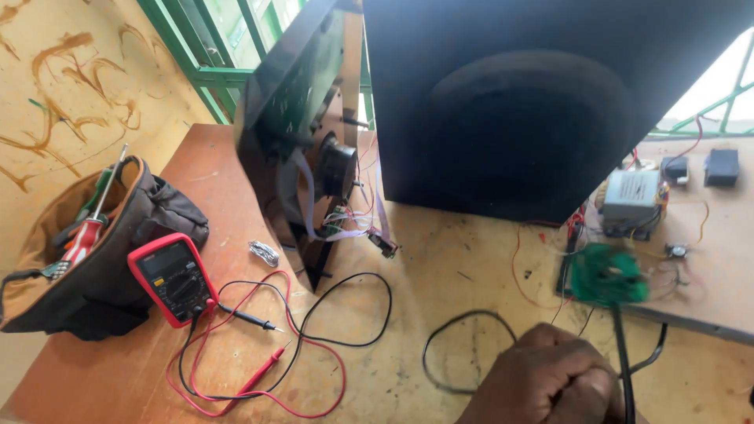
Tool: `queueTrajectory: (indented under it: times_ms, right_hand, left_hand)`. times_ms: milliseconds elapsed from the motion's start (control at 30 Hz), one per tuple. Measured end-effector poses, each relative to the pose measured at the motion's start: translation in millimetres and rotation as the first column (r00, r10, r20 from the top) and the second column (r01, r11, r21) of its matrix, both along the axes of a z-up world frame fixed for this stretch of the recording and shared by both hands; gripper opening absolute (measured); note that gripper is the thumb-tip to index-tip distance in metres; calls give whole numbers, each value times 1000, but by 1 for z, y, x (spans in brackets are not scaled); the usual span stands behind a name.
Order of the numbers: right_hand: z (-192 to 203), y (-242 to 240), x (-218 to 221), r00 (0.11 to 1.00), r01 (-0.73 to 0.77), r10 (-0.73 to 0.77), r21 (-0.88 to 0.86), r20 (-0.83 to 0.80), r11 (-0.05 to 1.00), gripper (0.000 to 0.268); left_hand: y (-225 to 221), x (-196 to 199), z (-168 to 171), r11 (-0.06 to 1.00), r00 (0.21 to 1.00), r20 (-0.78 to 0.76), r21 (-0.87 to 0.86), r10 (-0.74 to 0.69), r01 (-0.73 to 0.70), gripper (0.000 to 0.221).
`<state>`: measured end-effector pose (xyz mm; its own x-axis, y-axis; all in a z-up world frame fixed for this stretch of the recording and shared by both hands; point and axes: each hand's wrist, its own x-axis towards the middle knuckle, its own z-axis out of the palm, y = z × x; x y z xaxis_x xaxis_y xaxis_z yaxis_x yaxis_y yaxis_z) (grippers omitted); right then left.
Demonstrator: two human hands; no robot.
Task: Reassembling a speaker by connecting internal wiring and ribbon cables before fitting the front panel onto the main housing.
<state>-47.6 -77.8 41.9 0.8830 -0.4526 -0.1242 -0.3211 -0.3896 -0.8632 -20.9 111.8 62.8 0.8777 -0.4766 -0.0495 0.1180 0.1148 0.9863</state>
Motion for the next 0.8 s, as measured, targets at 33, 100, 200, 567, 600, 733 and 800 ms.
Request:
queueTrajectory:
  times_ms: [33,100,200,567,600,733,800]
  right_hand:
    - [-8,31,0,998,31,-25,122,-50,992,17]
    - [-40,65,-10,984,116,-60,350,-166,929,21]
    - [-93,100,-34,965,-10,44,131,-259,991,42]
    - [-180,101,48,993,24,69,739,-94,673,28]
    - [-121,131,19,940,-341,204,791,274,508,45]
    - [-48,193,2,838,-534,200,691,507,487,36]
    - [-39,219,22,841,-495,174,602,512,626,30]
  left_hand:
    - [7,-7,0,984,985,167,164,42,-70,28]
    - [21,-17,-5,994,994,23,27,103,-104,23]
    - [45,-24,-31,987,986,-63,-19,157,-159,25]
    - [123,-62,-68,928,970,1,-291,244,-233,52]
    - [128,-63,-69,946,966,39,-219,255,-240,45]
    - [140,-47,-88,877,836,270,-99,478,-470,36]
    - [161,-30,-91,744,649,404,-134,644,-655,20]
